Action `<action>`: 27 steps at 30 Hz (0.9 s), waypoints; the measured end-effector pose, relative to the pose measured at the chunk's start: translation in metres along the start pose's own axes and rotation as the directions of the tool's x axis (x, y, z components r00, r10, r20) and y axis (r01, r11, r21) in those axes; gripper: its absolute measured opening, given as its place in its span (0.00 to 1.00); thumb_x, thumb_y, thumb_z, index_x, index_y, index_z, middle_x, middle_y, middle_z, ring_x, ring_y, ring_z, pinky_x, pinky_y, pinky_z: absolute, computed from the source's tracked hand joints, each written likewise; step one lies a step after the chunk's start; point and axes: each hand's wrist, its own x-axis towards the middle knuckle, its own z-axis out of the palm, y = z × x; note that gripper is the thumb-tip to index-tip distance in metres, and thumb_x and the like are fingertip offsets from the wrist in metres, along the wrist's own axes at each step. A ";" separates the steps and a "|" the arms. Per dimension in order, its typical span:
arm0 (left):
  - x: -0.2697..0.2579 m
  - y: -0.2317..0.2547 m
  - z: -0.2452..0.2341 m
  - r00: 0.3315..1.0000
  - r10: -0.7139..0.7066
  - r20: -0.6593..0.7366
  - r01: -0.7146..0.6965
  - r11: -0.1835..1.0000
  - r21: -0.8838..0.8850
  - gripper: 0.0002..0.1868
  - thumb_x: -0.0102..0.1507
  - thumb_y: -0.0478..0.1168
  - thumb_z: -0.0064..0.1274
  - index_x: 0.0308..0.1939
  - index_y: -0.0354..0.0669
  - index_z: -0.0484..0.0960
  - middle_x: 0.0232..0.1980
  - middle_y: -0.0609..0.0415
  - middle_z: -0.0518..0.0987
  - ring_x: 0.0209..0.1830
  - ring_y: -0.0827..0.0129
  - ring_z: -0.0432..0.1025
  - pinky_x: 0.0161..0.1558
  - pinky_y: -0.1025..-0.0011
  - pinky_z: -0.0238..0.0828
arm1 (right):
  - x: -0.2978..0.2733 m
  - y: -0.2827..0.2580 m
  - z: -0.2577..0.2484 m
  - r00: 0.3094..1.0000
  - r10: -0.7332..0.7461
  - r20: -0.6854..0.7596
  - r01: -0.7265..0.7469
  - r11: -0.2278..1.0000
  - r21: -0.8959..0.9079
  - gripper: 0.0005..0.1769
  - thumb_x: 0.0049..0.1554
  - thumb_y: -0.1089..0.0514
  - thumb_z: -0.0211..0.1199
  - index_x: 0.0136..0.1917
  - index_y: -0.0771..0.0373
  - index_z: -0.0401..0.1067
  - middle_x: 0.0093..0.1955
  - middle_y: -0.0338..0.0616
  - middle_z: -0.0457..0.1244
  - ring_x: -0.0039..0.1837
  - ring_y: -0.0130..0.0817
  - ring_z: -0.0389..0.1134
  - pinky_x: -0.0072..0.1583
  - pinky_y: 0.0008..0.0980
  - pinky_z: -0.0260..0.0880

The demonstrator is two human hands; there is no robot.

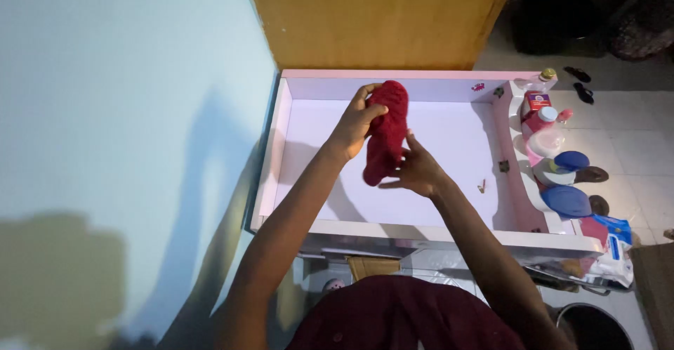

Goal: Cleaning a white furniture surface with a red cloth and water.

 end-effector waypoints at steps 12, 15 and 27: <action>0.002 -0.081 -0.081 0.980 0.106 -0.167 -0.020 0.893 0.450 0.27 0.63 0.39 0.53 0.67 0.40 0.70 0.64 0.44 0.75 0.59 0.58 0.74 0.59 0.62 0.75 | 0.013 -0.005 -0.002 0.878 -0.478 0.011 0.477 0.878 0.037 0.32 0.64 0.53 0.60 0.74 0.74 0.59 0.69 0.60 0.62 0.68 0.51 0.68 0.66 0.51 0.74; -0.006 -0.106 -0.117 0.939 0.270 -0.214 -0.033 0.688 0.725 0.30 0.66 0.45 0.56 0.69 0.38 0.68 0.68 0.39 0.73 0.66 0.51 0.70 0.65 0.59 0.68 | 0.020 -0.003 0.001 0.828 -0.557 -0.070 0.544 0.827 -0.145 0.26 0.63 0.55 0.58 0.69 0.72 0.63 0.63 0.58 0.66 0.59 0.48 0.73 0.56 0.48 0.81; -0.102 -0.177 -0.170 0.883 0.273 -0.381 0.265 0.380 0.886 0.33 0.72 0.46 0.42 0.77 0.33 0.56 0.77 0.34 0.60 0.79 0.37 0.50 0.71 0.38 0.44 | 0.157 0.061 0.015 0.773 -0.551 0.315 0.339 -0.062 -0.939 0.31 0.59 0.48 0.69 0.67 0.69 0.67 0.63 0.62 0.65 0.63 0.54 0.69 0.64 0.48 0.71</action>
